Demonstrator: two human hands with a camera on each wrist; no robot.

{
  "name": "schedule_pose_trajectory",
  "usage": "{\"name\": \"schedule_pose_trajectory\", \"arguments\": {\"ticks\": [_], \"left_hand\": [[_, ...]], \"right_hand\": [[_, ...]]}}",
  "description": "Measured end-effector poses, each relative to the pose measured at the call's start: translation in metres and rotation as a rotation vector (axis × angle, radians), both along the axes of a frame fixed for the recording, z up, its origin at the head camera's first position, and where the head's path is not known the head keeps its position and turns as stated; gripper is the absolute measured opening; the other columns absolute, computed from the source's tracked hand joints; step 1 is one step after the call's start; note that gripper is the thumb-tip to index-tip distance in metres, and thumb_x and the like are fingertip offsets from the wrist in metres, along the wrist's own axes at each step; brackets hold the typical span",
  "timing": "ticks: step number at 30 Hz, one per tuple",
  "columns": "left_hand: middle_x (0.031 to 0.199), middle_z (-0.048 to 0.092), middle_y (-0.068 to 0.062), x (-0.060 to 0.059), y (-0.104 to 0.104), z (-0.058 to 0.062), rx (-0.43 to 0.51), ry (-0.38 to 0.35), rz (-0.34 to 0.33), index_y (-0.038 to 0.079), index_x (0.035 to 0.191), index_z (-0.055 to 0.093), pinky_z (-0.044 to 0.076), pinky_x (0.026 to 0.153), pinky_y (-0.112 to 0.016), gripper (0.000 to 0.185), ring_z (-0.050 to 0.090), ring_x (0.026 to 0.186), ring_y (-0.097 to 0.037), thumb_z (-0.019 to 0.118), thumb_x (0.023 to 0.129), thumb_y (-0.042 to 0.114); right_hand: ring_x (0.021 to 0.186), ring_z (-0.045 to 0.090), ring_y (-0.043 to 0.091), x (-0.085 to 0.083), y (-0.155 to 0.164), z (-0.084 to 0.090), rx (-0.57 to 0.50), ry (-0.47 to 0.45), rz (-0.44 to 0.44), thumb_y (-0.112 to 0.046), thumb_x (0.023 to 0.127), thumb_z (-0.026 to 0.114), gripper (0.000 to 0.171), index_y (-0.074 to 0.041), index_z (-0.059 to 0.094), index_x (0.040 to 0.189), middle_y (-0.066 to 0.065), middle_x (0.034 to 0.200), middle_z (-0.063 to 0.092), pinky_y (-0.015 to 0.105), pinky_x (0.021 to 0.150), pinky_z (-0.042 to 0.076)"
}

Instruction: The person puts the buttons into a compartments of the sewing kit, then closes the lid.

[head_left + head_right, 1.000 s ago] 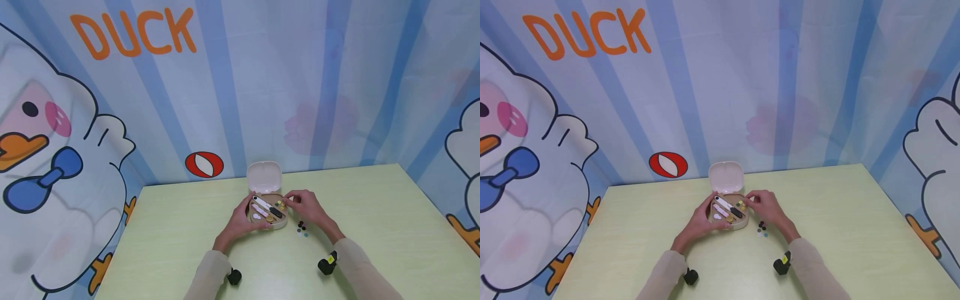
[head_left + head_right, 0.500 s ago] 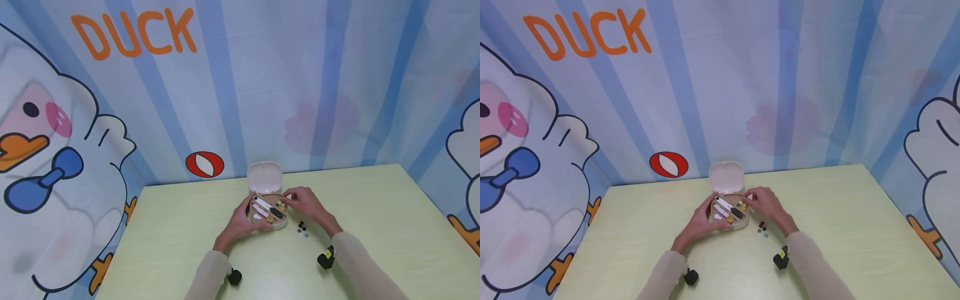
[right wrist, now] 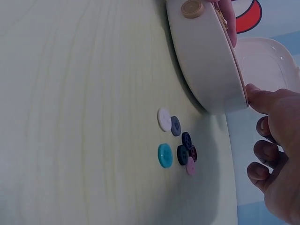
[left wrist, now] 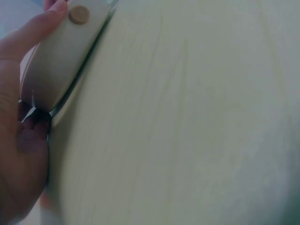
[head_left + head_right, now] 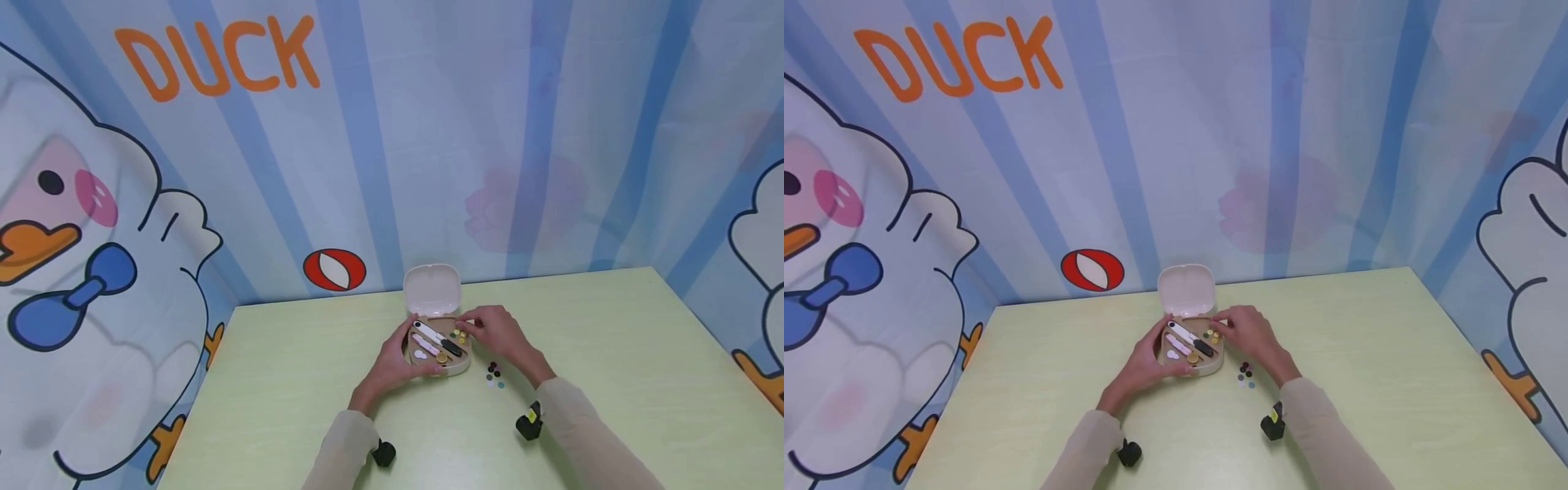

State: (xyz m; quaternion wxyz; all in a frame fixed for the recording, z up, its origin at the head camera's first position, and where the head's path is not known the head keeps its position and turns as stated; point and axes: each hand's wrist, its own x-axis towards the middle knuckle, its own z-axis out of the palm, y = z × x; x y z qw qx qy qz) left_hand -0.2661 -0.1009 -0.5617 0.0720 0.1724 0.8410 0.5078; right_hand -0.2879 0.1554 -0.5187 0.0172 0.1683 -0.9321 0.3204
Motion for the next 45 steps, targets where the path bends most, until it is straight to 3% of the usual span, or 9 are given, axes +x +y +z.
{"name": "schedule_pose_trajectory", "arguments": {"ticks": [10, 17, 25, 33, 45], "left_hand": [[0.167, 0.032, -0.001, 0.002, 0.000, 0.001, 0.012, -0.007, -0.004, 0.025, 0.166, 0.026, 0.030, 0.121, -0.051, 0.114, 0.031, 0.152, -0.023, 0.093, 0.076, 0.045], [0.167, 0.032, -0.001, 0.002, 0.000, 0.001, 0.005, -0.010, 0.005, 0.026, 0.166, 0.025, 0.030, 0.121, -0.051, 0.114, 0.030, 0.152, -0.023, 0.093, 0.076, 0.045], [0.167, 0.032, -0.001, 0.000, 0.001, -0.001, 0.008, -0.003, 0.006, 0.026, 0.166, 0.025, 0.030, 0.122, -0.049, 0.115, 0.030, 0.152, -0.023, 0.094, 0.075, 0.043], [0.167, 0.032, -0.002, 0.000, 0.002, -0.002, 0.005, 0.002, 0.005, 0.024, 0.166, 0.026, 0.030, 0.122, -0.049, 0.116, 0.030, 0.152, -0.023, 0.094, 0.075, 0.043], [0.167, 0.032, -0.003, 0.000, 0.002, 0.000, -0.005, 0.002, 0.011, 0.024, 0.166, 0.026, 0.030, 0.122, -0.050, 0.117, 0.030, 0.152, -0.024, 0.095, 0.074, 0.044]], "right_hand": [[0.057, 0.044, 0.011, 0.013, 0.017, -0.011, -0.100, 0.037, -0.022, -0.027, 0.100, 0.072, 0.034, -0.011, 0.074, 0.130, -0.006, 0.061, 0.049, 0.026, 0.053, 0.035], [0.058, 0.044, 0.010, 0.026, 0.040, -0.017, -0.132, -0.006, 0.019, -0.023, 0.099, 0.074, 0.038, -0.009, 0.072, 0.133, -0.006, 0.062, 0.049, 0.024, 0.053, 0.035], [0.057, 0.039, 0.005, 0.043, 0.065, -0.027, -0.135, -0.036, 0.115, -0.018, 0.096, 0.076, 0.036, -0.004, 0.073, 0.129, -0.009, 0.060, 0.045, 0.022, 0.053, 0.034], [0.059, 0.040, 0.004, 0.060, 0.077, -0.028, -0.120, -0.048, 0.146, -0.018, 0.095, 0.077, 0.029, -0.004, 0.077, 0.121, -0.011, 0.063, 0.045, 0.022, 0.056, 0.036], [0.060, 0.042, 0.003, 0.061, 0.075, -0.033, -0.128, -0.031, 0.159, -0.012, 0.095, 0.076, 0.017, -0.008, 0.081, 0.110, -0.012, 0.066, 0.052, 0.021, 0.056, 0.037]]}}
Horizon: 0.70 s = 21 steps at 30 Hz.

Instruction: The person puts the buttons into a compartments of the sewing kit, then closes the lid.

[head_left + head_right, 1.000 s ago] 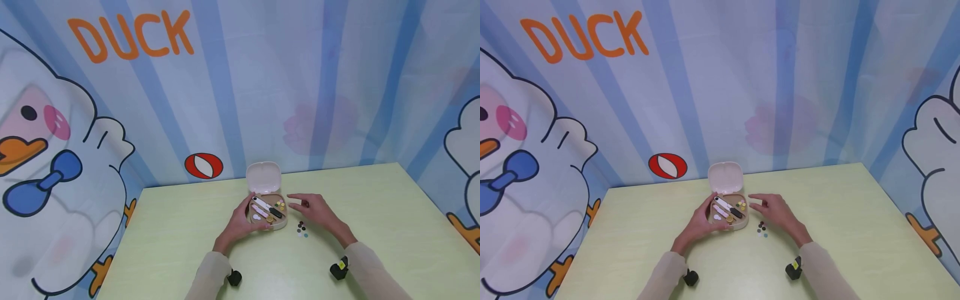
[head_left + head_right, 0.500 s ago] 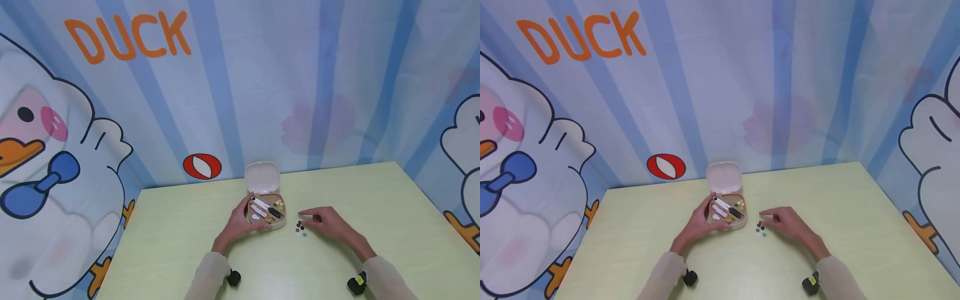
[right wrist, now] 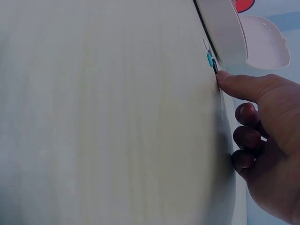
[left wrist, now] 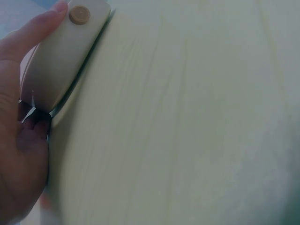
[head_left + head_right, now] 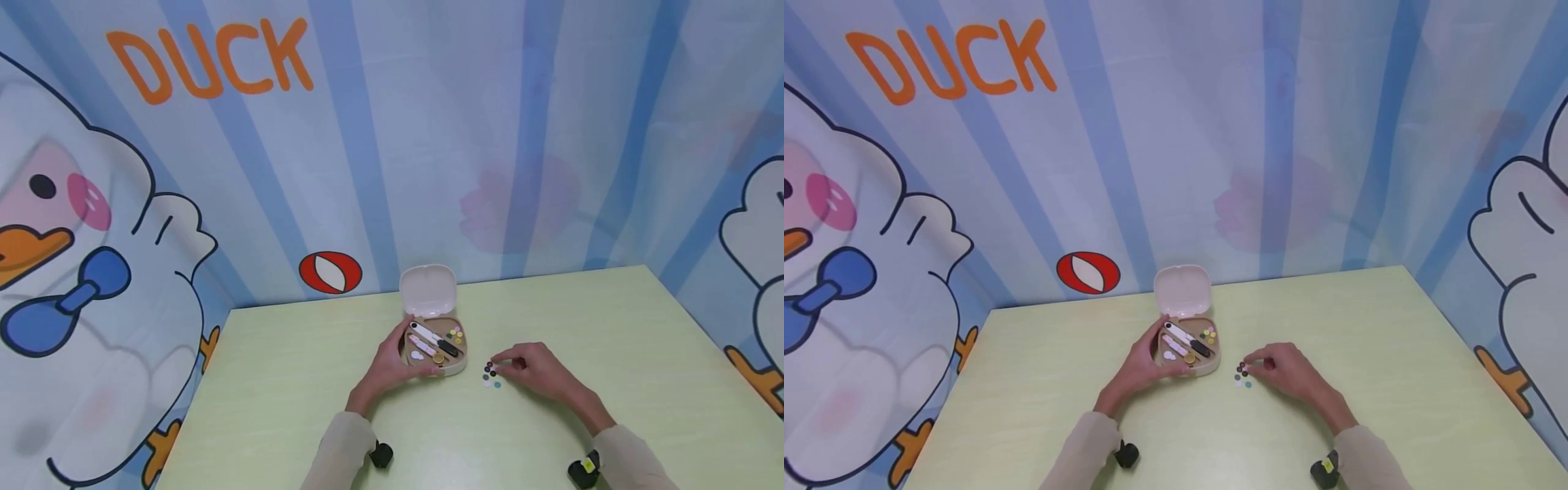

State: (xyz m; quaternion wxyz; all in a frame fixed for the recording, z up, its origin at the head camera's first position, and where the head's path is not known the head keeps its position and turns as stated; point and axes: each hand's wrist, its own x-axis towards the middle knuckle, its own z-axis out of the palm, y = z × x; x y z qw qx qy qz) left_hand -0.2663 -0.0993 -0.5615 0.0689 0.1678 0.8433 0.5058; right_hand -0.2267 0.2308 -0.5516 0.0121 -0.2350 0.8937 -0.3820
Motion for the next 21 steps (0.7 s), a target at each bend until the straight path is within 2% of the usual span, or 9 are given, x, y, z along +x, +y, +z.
{"name": "schedule_pose_trajectory", "arguments": {"ticks": [6, 15, 21], "left_hand": [[0.167, 0.032, -0.003, 0.0013, -0.0003, -0.0005, 0.016, -0.003, -0.002, 0.024, 0.166, 0.026, 0.030, 0.122, -0.051, 0.116, 0.029, 0.153, -0.025, 0.094, 0.074, 0.045], [0.168, 0.030, -0.001, 0.0003, -0.0004, -0.0009, 0.013, -0.003, -0.010, 0.026, 0.166, 0.024, 0.030, 0.122, -0.050, 0.117, 0.029, 0.153, -0.023, 0.094, 0.074, 0.047], [0.168, 0.031, -0.001, 0.0012, -0.0005, 0.0007, 0.009, -0.003, -0.003, 0.026, 0.166, 0.025, 0.030, 0.122, -0.049, 0.117, 0.029, 0.153, -0.023, 0.094, 0.074, 0.046]], "right_hand": [[0.060, 0.044, 0.003, 0.0006, -0.0034, 0.0030, 0.014, 0.005, 0.009, -0.009, 0.094, 0.076, 0.013, -0.012, 0.082, 0.105, -0.013, 0.069, 0.057, 0.021, 0.056, 0.037], [0.062, 0.045, 0.004, -0.0044, -0.0050, 0.0058, 0.047, -0.022, 0.008, -0.010, 0.094, 0.077, 0.008, -0.017, 0.077, 0.098, -0.011, 0.067, 0.051, 0.022, 0.058, 0.039], [0.062, 0.046, 0.005, -0.0073, -0.0054, 0.0091, 0.033, -0.018, 0.019, -0.009, 0.092, 0.079, 0.009, -0.017, 0.077, 0.094, -0.011, 0.067, 0.052, 0.023, 0.059, 0.040]]}}
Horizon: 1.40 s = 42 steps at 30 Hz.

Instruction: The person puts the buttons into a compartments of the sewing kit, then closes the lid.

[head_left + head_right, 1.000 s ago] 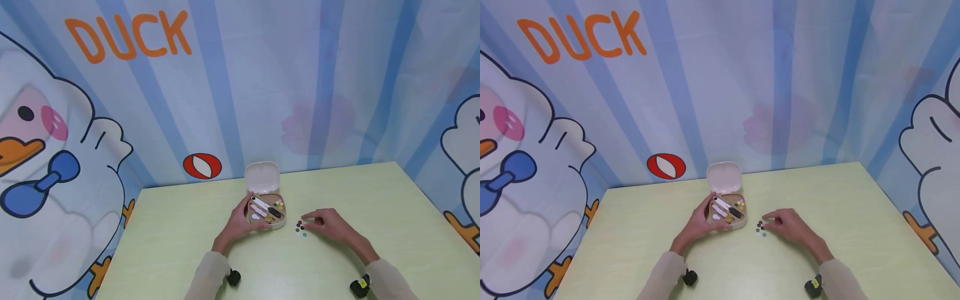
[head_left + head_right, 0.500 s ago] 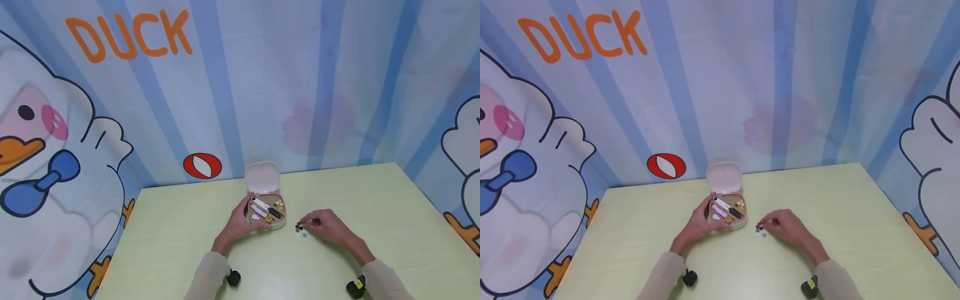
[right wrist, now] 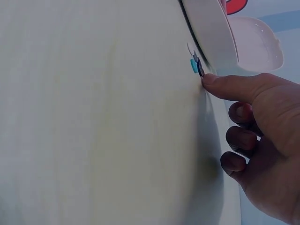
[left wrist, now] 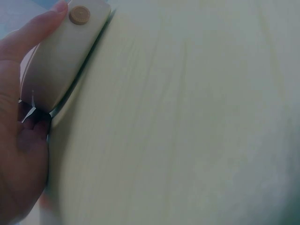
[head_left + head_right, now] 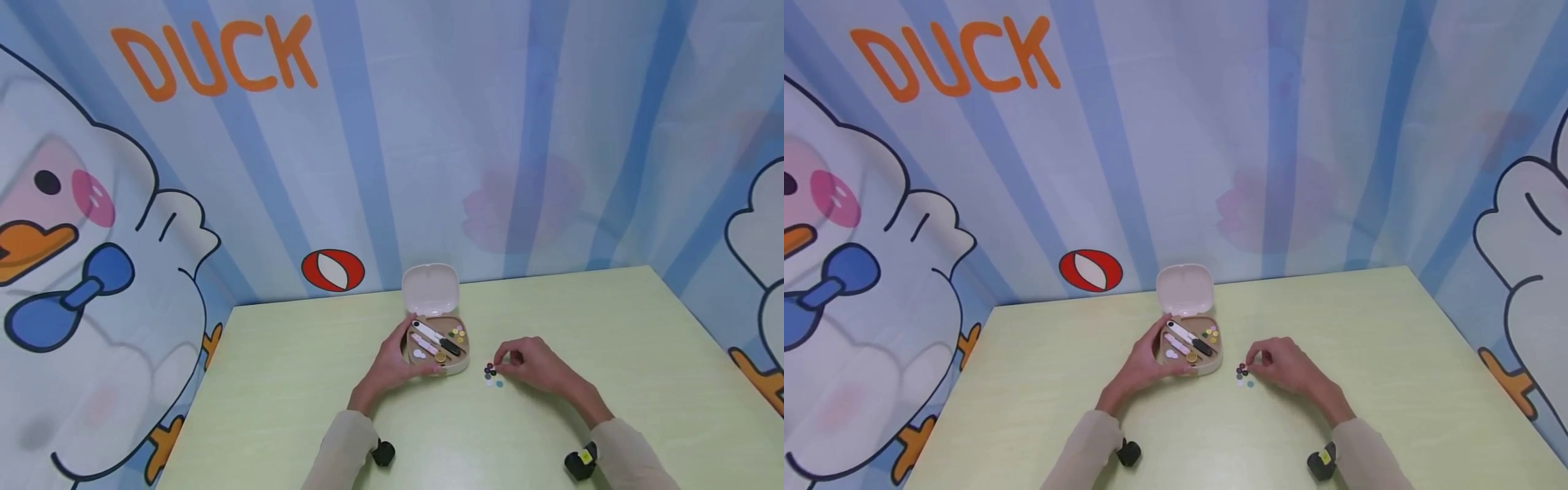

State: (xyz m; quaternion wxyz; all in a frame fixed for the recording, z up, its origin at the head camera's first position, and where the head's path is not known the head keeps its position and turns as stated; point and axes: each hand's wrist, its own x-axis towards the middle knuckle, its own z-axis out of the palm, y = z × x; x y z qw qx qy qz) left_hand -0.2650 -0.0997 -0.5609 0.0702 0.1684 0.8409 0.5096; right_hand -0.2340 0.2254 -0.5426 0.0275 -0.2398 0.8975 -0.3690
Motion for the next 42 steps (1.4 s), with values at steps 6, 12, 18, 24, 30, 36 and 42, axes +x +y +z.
{"name": "schedule_pose_trajectory", "arguments": {"ticks": [6, 12, 18, 24, 30, 36, 42], "left_hand": [[0.168, 0.031, -0.001, -0.001, 0.000, -0.002, 0.003, -0.003, -0.005, 0.027, 0.166, 0.024, 0.031, 0.121, -0.050, 0.116, 0.030, 0.152, -0.023, 0.094, 0.075, 0.047], [0.168, 0.031, 0.000, 0.000, -0.001, -0.002, 0.007, -0.008, -0.001, 0.027, 0.166, 0.024, 0.031, 0.121, -0.051, 0.117, 0.030, 0.152, -0.023, 0.094, 0.074, 0.048], [0.167, 0.031, 0.000, 0.001, -0.001, 0.000, 0.004, -0.003, 0.004, 0.027, 0.166, 0.025, 0.030, 0.121, -0.049, 0.117, 0.030, 0.152, -0.023, 0.094, 0.074, 0.047], [0.167, 0.032, 0.000, 0.000, -0.002, 0.000, 0.003, 0.006, 0.001, 0.026, 0.166, 0.025, 0.031, 0.121, -0.050, 0.117, 0.031, 0.152, -0.022, 0.094, 0.074, 0.047], [0.168, 0.031, 0.001, 0.000, -0.002, 0.002, -0.006, 0.003, 0.008, 0.027, 0.166, 0.025, 0.030, 0.122, -0.051, 0.116, 0.030, 0.152, -0.023, 0.093, 0.075, 0.048], [0.167, 0.033, 0.002, 0.000, -0.001, 0.001, 0.002, 0.006, 0.001, 0.029, 0.166, 0.026, 0.030, 0.121, -0.052, 0.115, 0.031, 0.151, -0.022, 0.093, 0.074, 0.048], [0.166, 0.034, 0.004, -0.001, 0.000, -0.002, 0.006, 0.010, 0.004, 0.030, 0.166, 0.026, 0.030, 0.122, -0.050, 0.117, 0.031, 0.151, -0.019, 0.094, 0.073, 0.049]], "right_hand": [[0.063, 0.047, 0.007, -0.004, -0.002, 0.003, 0.007, 0.004, -0.015, -0.006, 0.092, 0.077, 0.011, -0.017, 0.076, 0.092, -0.010, 0.067, 0.051, 0.024, 0.060, 0.040], [0.058, 0.044, 0.007, -0.014, -0.010, 0.008, -0.016, 0.007, -0.040, -0.008, 0.092, 0.078, 0.006, -0.014, 0.077, 0.094, -0.010, 0.062, 0.048, 0.024, 0.058, 0.037], [0.058, 0.044, 0.010, -0.025, -0.023, 0.018, -0.053, 0.013, -0.055, -0.011, 0.093, 0.079, 0.004, -0.012, 0.077, 0.096, -0.007, 0.062, 0.047, 0.025, 0.055, 0.036], [0.058, 0.045, 0.012, -0.035, -0.039, 0.027, -0.080, 0.014, -0.060, -0.012, 0.094, 0.078, 0.004, -0.012, 0.077, 0.098, -0.006, 0.063, 0.048, 0.025, 0.054, 0.036], [0.060, 0.045, 0.014, -0.044, -0.054, 0.029, -0.122, -0.020, -0.054, -0.010, 0.095, 0.077, 0.005, -0.011, 0.078, 0.099, -0.004, 0.065, 0.050, 0.024, 0.053, 0.035], [0.062, 0.047, 0.016, -0.048, -0.063, 0.024, -0.133, -0.082, -0.073, -0.010, 0.096, 0.076, 0.006, -0.011, 0.079, 0.101, -0.002, 0.067, 0.053, 0.024, 0.053, 0.035], [0.063, 0.049, 0.017, -0.049, -0.067, 0.019, -0.112, -0.098, -0.096, -0.011, 0.097, 0.074, 0.005, -0.011, 0.078, 0.100, -0.001, 0.069, 0.053, 0.024, 0.052, 0.036]]}}
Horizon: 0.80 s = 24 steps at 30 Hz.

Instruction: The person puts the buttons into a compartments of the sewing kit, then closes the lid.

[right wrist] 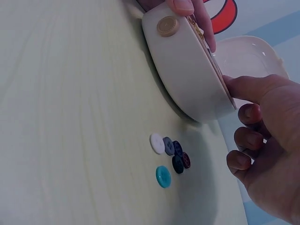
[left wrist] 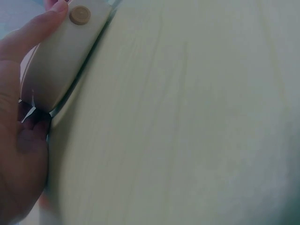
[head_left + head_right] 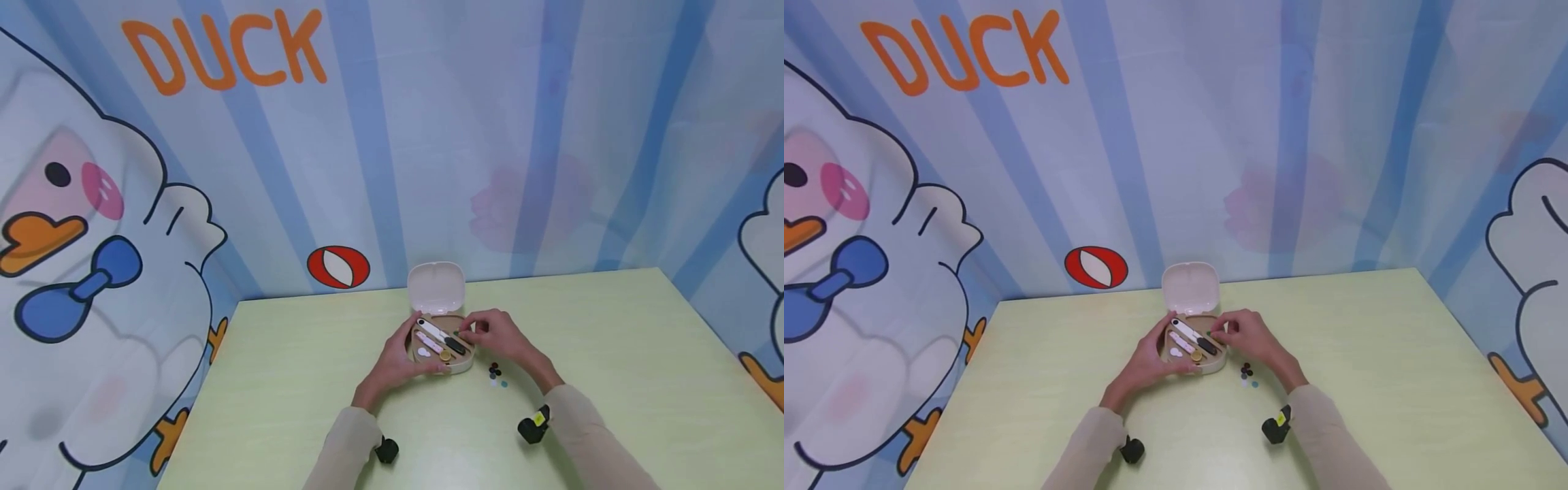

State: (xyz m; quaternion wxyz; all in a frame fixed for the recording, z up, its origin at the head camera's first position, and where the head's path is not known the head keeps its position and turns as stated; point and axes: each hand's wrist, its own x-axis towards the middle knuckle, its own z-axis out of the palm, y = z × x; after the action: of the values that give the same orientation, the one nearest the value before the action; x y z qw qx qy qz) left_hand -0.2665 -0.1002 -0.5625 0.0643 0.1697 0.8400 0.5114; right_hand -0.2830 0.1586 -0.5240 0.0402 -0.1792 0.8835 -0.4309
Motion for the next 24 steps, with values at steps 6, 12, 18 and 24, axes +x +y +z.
{"name": "schedule_pose_trajectory", "arguments": {"ticks": [6, 12, 18, 24], "left_hand": [[0.166, 0.034, 0.001, -0.001, 0.000, 0.000, -0.001, 0.002, 0.001, 0.029, 0.166, 0.026, 0.030, 0.121, -0.052, 0.117, 0.031, 0.152, -0.022, 0.094, 0.073, 0.050], [0.167, 0.032, 0.001, 0.000, 0.001, 0.000, -0.019, -0.007, 0.006, 0.029, 0.166, 0.025, 0.030, 0.121, -0.052, 0.117, 0.030, 0.152, -0.022, 0.093, 0.073, 0.050], [0.167, 0.032, -0.001, 0.000, 0.001, 0.000, -0.019, 0.000, 0.004, 0.026, 0.166, 0.025, 0.030, 0.121, -0.052, 0.115, 0.031, 0.152, -0.024, 0.093, 0.075, 0.047], [0.167, 0.032, -0.001, 0.001, 0.002, 0.002, -0.015, -0.016, 0.011, 0.026, 0.166, 0.026, 0.030, 0.121, -0.051, 0.116, 0.031, 0.152, -0.024, 0.094, 0.073, 0.046]], "right_hand": [[0.066, 0.049, 0.017, 0.001, -0.002, 0.002, 0.023, -0.012, -0.034, -0.012, 0.098, 0.074, 0.011, -0.011, 0.081, 0.107, -0.001, 0.071, 0.055, 0.024, 0.053, 0.037], [0.062, 0.047, 0.016, 0.006, 0.003, 0.004, 0.014, 0.016, -0.027, -0.014, 0.098, 0.074, 0.018, -0.008, 0.079, 0.114, -0.001, 0.068, 0.054, 0.024, 0.052, 0.035], [0.060, 0.046, 0.015, 0.013, 0.018, 0.003, 0.012, 0.051, -0.020, -0.012, 0.096, 0.075, 0.022, -0.009, 0.077, 0.118, -0.003, 0.067, 0.052, 0.024, 0.052, 0.036], [0.061, 0.046, 0.013, 0.024, 0.035, 0.000, 0.016, 0.070, -0.015, -0.014, 0.096, 0.076, 0.027, -0.006, 0.075, 0.121, -0.004, 0.067, 0.051, 0.024, 0.054, 0.036]]}}
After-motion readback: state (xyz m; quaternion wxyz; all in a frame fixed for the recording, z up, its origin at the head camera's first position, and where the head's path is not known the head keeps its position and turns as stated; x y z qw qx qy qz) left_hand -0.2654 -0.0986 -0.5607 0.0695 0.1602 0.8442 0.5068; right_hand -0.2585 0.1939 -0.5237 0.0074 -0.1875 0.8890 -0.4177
